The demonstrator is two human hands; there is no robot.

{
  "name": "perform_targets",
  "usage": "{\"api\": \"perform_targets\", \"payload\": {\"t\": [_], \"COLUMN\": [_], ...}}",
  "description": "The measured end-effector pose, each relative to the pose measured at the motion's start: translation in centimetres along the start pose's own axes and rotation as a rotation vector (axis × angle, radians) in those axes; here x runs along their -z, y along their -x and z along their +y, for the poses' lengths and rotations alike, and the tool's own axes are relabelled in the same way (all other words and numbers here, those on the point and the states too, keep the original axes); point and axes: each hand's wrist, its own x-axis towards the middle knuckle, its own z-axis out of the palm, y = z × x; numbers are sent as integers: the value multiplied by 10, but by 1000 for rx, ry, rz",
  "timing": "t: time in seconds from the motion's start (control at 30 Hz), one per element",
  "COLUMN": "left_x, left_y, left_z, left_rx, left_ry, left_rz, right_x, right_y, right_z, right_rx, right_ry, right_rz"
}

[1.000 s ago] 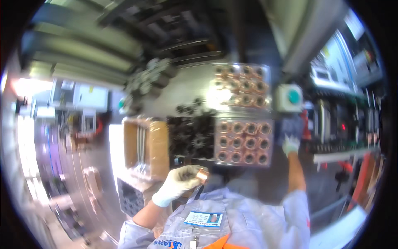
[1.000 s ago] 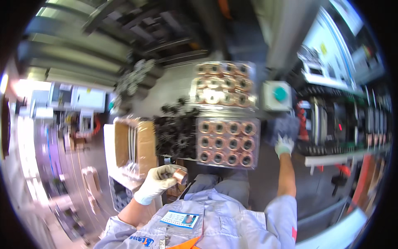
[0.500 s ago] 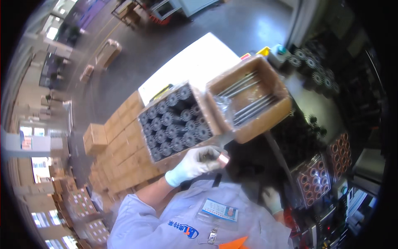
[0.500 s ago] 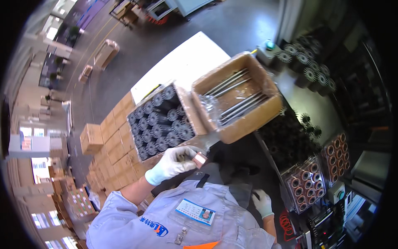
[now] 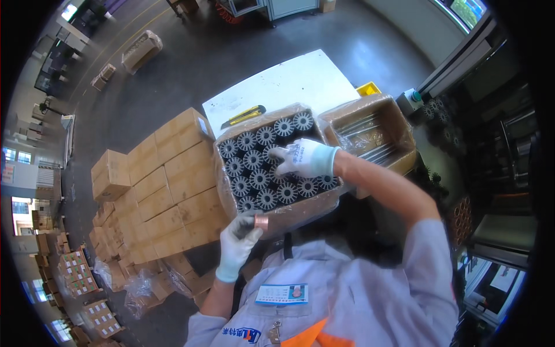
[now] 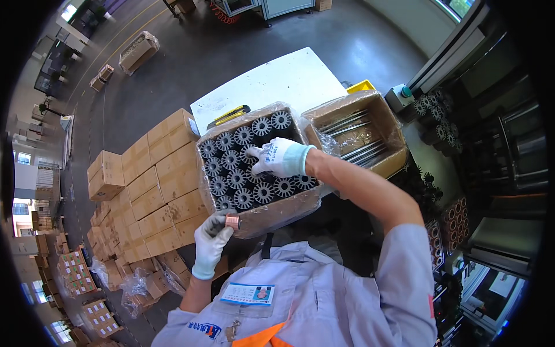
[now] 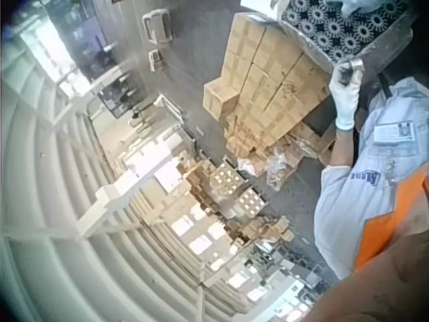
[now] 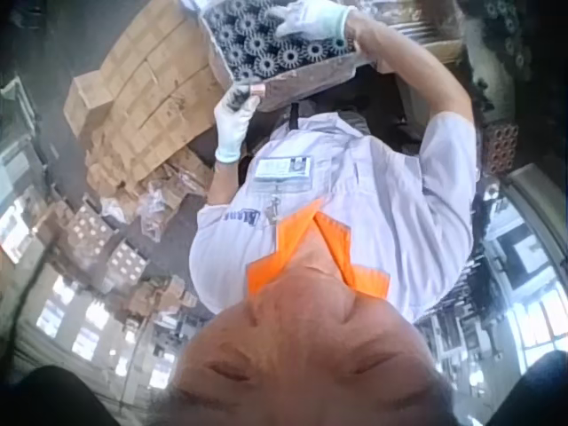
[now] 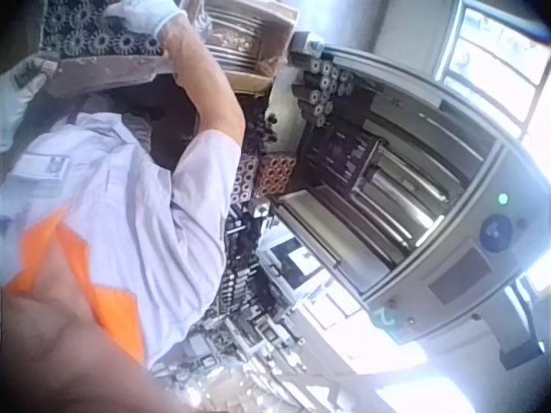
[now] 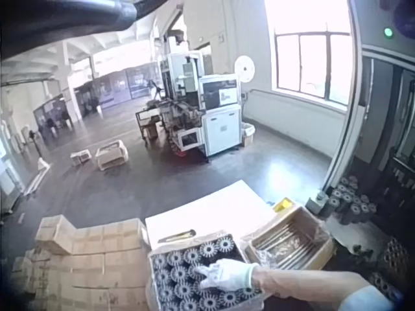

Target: The person places metal gears onto a vertical shaft and then into a press machine, before packing them into a cardboard box. They pick gears from a container, fit them onto the metal shaft, and activate the machine using buttons. After processing, they move the gears into a cardboard box already containing other processed parts, and then close the box.

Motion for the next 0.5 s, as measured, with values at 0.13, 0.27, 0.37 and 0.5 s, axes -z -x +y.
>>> {"api": "perform_targets", "payload": {"t": [0.13,0.27,0.37,0.5], "left_x": [18,15,16,-22], "left_y": [14,7,-13,-51], "left_z": [-22,-16,-17,-3], "left_rx": [-33,-89,-116,-42], "left_ry": [-40,-21,2,-23], "left_rz": [181,238,123,-7], "right_x": [-1,-9,13,53], "right_y": [-7,-4,17,85], "right_z": [4,-2,-25,-53], "right_rx": [17,-21,-239,-604], "right_ry": [61,14,-131,-240], "right_rz": [-63,157,335,805]}}
